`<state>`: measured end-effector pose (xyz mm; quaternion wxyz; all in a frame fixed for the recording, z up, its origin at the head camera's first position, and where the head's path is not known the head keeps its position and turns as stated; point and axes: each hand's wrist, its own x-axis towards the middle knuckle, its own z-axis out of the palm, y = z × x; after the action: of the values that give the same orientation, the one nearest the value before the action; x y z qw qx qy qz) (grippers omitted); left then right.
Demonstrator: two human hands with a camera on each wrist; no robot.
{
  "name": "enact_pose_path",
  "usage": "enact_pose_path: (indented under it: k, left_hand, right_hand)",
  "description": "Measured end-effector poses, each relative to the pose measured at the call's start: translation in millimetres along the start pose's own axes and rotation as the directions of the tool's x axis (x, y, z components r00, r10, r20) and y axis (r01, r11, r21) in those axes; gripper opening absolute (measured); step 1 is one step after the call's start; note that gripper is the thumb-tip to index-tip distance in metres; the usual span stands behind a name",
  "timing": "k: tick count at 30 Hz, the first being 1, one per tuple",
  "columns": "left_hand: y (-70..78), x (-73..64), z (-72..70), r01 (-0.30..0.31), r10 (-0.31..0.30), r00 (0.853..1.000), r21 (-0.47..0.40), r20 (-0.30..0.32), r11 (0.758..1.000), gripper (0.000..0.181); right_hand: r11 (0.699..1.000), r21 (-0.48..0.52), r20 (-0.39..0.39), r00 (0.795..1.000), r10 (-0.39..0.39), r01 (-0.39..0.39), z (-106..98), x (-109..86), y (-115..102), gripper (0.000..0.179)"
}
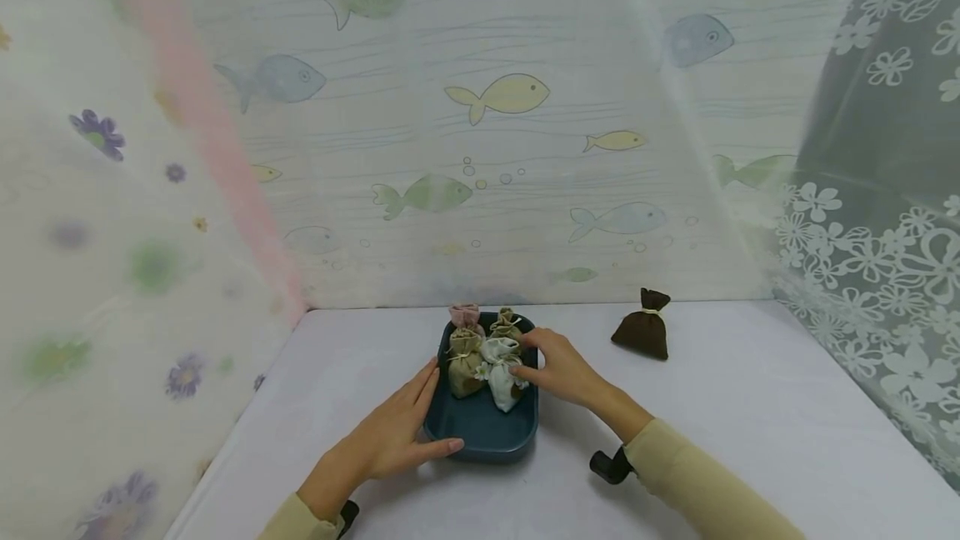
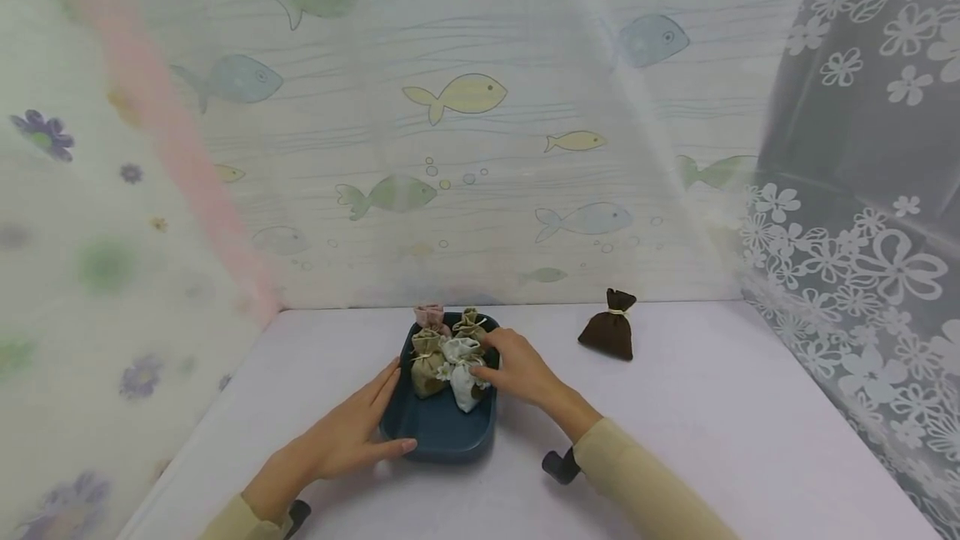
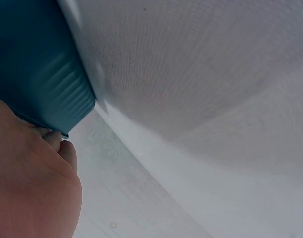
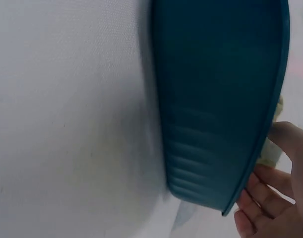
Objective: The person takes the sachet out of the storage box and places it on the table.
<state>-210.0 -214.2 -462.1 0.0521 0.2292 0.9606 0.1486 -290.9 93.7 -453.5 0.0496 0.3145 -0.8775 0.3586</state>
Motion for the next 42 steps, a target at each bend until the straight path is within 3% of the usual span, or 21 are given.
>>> enact_pose_path:
  k: [11,20,34,42]
  left_hand:
    - [1.0,-1.6,-1.9,-0.007,0.007,1.0,-0.01,0.005,1.0,0.109]
    - [2.0,-0.2,-0.7,-0.003,0.003,1.0,-0.02,0.025,1.0,0.109]
    - [0.3,-0.6,-0.7,0.001,0.0,1.0,-0.018,0.014,1.0,0.109]
    - [-0.1,-0.1,-0.9,-0.004,0.004,1.0,-0.01,-0.001,1.0,0.11]
  right_hand:
    - [0.999,-0.047,-0.009,1.0,-0.007,0.007,12,10.1,-8,0.024]
    - [0.995,-0.095,-0.041,0.998,-0.044,0.04,19,10.9,-6,0.02]
    - [0.999,0.017,-0.007,0.999,-0.047,0.047,15,8.9,-8,0.014]
    - [0.989,0.145,-0.019,0.999,-0.026,0.028,-5,3.3,-24,0.016]
